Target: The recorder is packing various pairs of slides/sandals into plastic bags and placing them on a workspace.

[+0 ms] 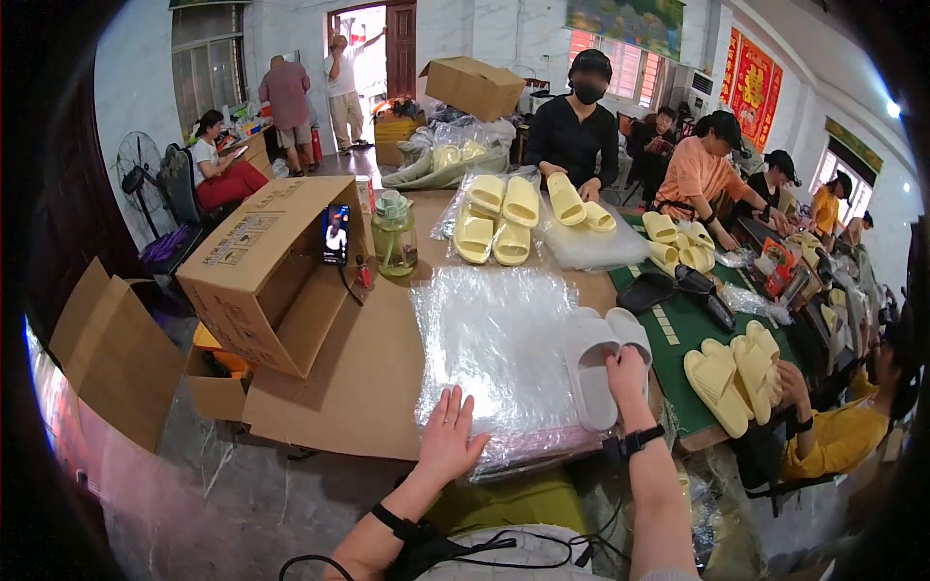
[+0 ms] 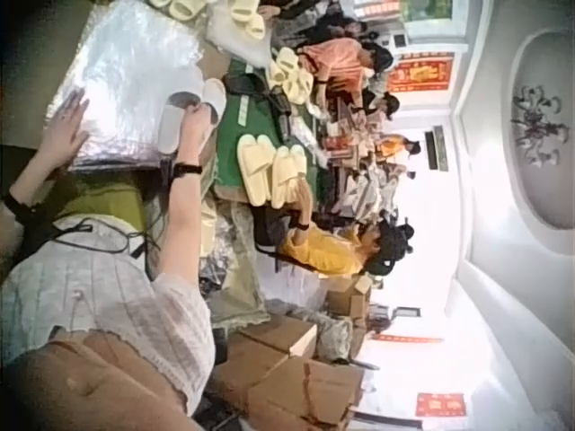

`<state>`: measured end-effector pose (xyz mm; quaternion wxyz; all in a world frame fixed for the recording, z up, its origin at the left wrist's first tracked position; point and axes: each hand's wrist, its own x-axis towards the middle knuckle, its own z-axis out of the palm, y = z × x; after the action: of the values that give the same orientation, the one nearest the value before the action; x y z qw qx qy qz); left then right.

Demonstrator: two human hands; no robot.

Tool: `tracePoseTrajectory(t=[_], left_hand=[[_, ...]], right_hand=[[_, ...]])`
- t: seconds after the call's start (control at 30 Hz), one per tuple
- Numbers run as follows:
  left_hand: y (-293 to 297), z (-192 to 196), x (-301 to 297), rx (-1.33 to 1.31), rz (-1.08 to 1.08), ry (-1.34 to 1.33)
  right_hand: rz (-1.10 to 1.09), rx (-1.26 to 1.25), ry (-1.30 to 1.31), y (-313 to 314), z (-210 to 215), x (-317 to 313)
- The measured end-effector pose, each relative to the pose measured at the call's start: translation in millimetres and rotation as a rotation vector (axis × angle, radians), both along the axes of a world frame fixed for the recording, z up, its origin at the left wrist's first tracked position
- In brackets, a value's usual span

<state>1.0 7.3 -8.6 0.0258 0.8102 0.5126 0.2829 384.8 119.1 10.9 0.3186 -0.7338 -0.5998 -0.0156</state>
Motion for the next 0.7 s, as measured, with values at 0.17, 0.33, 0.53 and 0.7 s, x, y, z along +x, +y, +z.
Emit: tracePoseTrajectory(t=[0.17, 0.33, 0.53, 0.7], left_hand=[[-1, 10, 0, -0.006, 0.018, 0.014], [5, 13, -3, -0.006, -0.059, 0.09], [0, 2, 3, -0.04, 0.026, 0.039], [-1, 10, -1, -0.085, -0.018, 0.009]], right_hand=[[0.195, 0.063, 0.17, -88, 64, -71], [0.551, -0.05, 0.115, -111, 61, -152], [0.484, -0.156, 0.028, -91, 25, -143], [0.141, -0.083, 0.003, -90, 8, -66]])
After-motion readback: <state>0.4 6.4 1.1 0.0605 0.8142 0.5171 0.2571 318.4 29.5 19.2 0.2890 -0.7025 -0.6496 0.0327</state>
